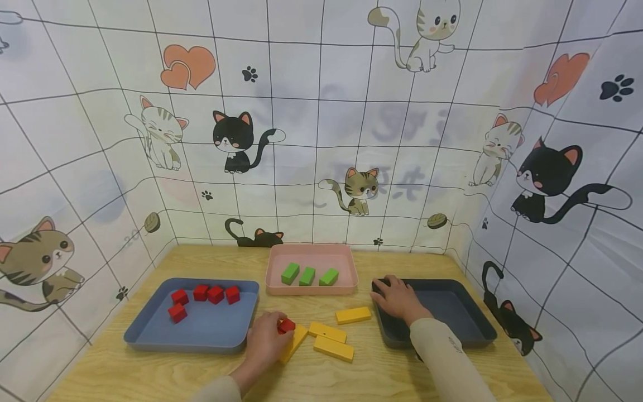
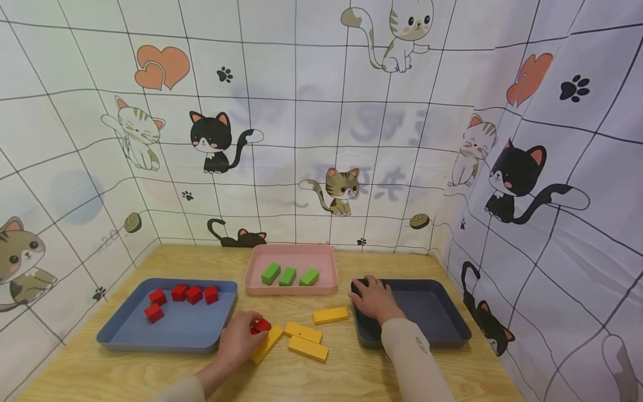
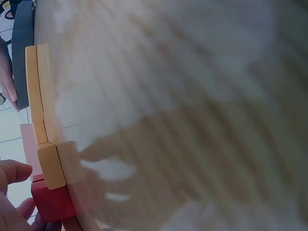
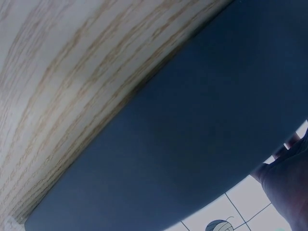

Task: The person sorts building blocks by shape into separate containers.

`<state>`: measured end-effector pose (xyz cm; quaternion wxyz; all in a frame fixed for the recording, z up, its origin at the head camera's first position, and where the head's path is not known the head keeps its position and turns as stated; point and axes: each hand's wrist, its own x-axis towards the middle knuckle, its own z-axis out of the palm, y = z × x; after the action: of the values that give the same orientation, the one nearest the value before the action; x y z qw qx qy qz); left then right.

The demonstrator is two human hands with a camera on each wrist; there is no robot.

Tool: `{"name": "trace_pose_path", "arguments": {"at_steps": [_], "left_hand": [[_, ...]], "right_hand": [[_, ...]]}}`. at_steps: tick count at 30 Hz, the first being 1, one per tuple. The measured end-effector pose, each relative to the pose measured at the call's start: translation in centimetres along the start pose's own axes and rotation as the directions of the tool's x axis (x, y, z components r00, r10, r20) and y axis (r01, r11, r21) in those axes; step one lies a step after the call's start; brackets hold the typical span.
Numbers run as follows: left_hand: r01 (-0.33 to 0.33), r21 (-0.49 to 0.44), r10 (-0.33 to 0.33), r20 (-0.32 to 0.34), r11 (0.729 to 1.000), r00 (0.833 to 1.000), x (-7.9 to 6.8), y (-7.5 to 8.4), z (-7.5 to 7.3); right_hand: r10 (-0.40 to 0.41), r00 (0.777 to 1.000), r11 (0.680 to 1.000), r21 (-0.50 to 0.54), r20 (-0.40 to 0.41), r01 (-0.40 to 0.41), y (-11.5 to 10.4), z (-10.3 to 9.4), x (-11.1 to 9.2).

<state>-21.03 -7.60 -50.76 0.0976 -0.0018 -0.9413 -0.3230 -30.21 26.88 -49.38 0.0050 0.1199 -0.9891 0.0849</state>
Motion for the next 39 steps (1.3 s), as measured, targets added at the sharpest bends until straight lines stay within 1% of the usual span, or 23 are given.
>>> {"name": "trace_pose_path", "arguments": {"at_steps": [6,12,18,21,24,27,30,33,39], "left_hand": [[-0.016,0.007,0.016,0.008,1.000,1.000,0.0,0.1,0.0],[-0.054,0.018,0.054,-0.002,0.998,0.999,0.1,0.0,0.2],[-0.047,0.057,0.047,-0.005,0.997,0.999,0.1,-0.1,0.4],[-0.046,0.056,0.046,-0.006,0.997,0.999,0.1,0.0,0.4],[-0.059,0.034,0.059,-0.015,0.998,0.998,0.1,0.2,0.2],[-0.092,0.005,0.092,-0.040,0.996,0.995,0.1,0.6,-0.3],[-0.107,-0.018,0.106,-0.055,0.994,0.993,0.1,0.9,-0.7],[-0.098,-0.045,0.096,-0.048,0.994,0.994,0.2,1.2,-1.1],[-0.047,-0.128,0.046,-0.012,0.991,0.999,0.8,1.7,-2.3]], "right_hand": [[0.001,1.000,1.000,0.006,0.002,-0.001,-0.1,0.0,0.0],[0.002,1.000,1.000,0.007,-0.002,-0.002,-0.2,-0.1,-0.2],[-0.001,1.000,1.000,0.000,-0.008,0.001,-0.2,-0.2,-0.2],[0.001,1.000,1.000,0.003,-0.006,-0.001,-0.3,-0.3,-0.3],[0.001,1.000,1.000,0.001,-0.006,-0.001,-0.3,-0.3,-0.2],[-0.001,1.000,1.000,0.001,-0.010,0.001,-0.3,-0.3,-0.2],[0.002,1.000,1.000,0.000,-0.009,-0.002,-0.3,-0.2,-0.1],[0.006,1.000,1.000,-0.001,-0.007,-0.006,-0.2,-0.2,-0.1],[0.004,1.000,1.000,-0.006,-0.006,-0.004,-0.2,-0.1,0.0]]}}
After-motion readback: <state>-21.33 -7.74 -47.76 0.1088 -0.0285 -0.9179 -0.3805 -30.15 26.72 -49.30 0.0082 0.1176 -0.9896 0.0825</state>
